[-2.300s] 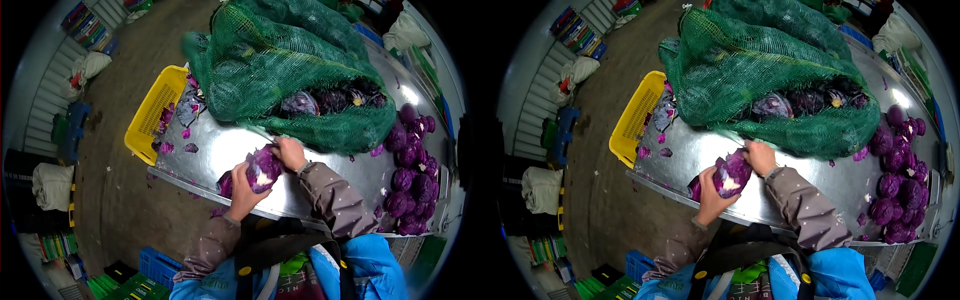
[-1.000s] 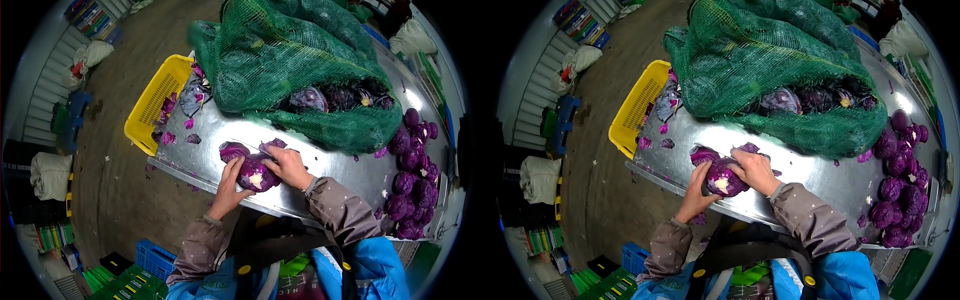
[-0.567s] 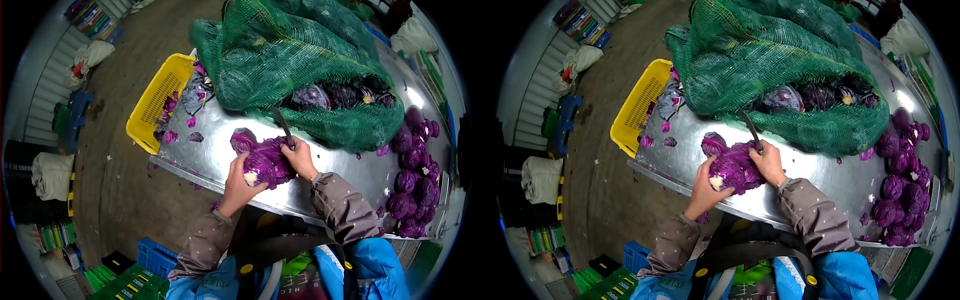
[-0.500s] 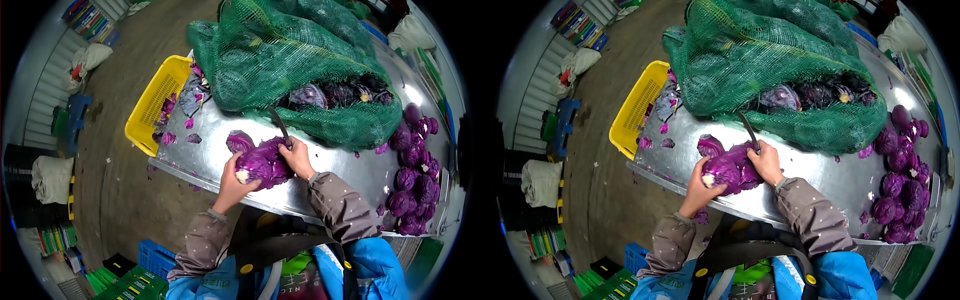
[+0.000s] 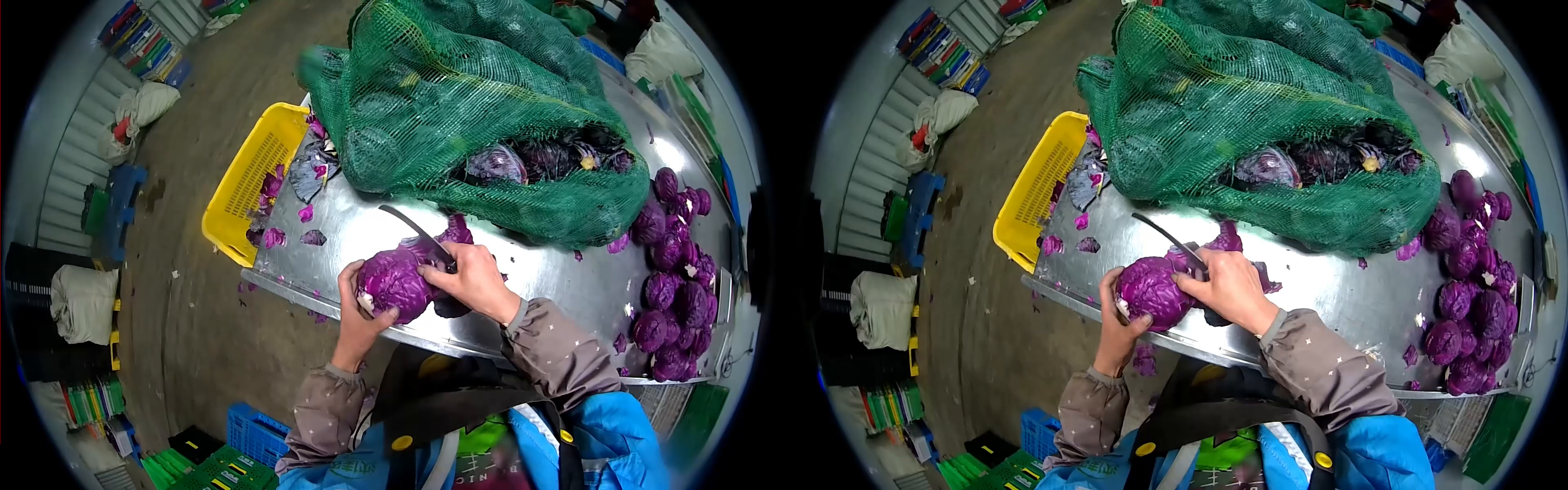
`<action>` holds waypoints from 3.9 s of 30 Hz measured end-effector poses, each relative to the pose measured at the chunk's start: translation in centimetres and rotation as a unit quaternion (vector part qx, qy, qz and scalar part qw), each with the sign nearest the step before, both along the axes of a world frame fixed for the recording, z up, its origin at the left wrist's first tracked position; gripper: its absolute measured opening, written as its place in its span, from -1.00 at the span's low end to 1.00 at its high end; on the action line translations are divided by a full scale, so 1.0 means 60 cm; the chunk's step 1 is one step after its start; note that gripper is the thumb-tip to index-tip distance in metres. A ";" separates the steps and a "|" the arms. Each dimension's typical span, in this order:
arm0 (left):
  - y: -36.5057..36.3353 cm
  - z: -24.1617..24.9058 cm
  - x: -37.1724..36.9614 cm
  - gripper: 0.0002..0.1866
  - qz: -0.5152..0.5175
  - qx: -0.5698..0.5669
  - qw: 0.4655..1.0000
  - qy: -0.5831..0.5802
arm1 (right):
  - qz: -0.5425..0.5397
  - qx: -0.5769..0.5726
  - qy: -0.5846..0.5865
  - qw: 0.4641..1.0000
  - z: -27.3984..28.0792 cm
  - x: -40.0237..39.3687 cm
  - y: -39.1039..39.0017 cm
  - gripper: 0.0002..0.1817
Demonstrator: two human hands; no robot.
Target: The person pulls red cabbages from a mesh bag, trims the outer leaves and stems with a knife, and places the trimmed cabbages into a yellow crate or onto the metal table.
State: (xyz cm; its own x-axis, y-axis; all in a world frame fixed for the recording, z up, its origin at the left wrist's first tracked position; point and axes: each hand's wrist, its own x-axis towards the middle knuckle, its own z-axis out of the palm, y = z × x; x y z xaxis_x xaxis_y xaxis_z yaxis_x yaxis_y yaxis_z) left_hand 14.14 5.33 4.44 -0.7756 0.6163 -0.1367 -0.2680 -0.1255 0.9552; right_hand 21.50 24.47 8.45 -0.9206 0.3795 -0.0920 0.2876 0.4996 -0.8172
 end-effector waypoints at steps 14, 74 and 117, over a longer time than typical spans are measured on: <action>0.000 0.015 0.017 -0.01 0.051 0.119 0.976 -0.175 | -0.102 -0.122 -0.043 0.986 -0.032 0.025 0.022 -0.58; 0.167 0.037 0.065 -0.22 -0.158 0.094 0.872 -0.454 | -0.158 -0.385 0.075 0.906 0.038 0.168 0.088 -0.73; 0.492 -0.030 -0.069 -0.25 -0.037 -0.426 0.803 0.415 | -0.455 0.375 -0.244 0.770 -0.024 0.881 1.054 -0.18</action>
State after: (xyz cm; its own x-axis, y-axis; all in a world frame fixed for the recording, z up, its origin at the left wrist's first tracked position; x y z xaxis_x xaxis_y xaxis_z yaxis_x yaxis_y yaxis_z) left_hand 10.02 34.87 2.65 -0.7828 0.6222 0.0124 0.5295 0.6554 0.5386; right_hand 74.34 87.73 7.01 -0.1671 0.9617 0.2174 0.9787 0.1885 -0.0814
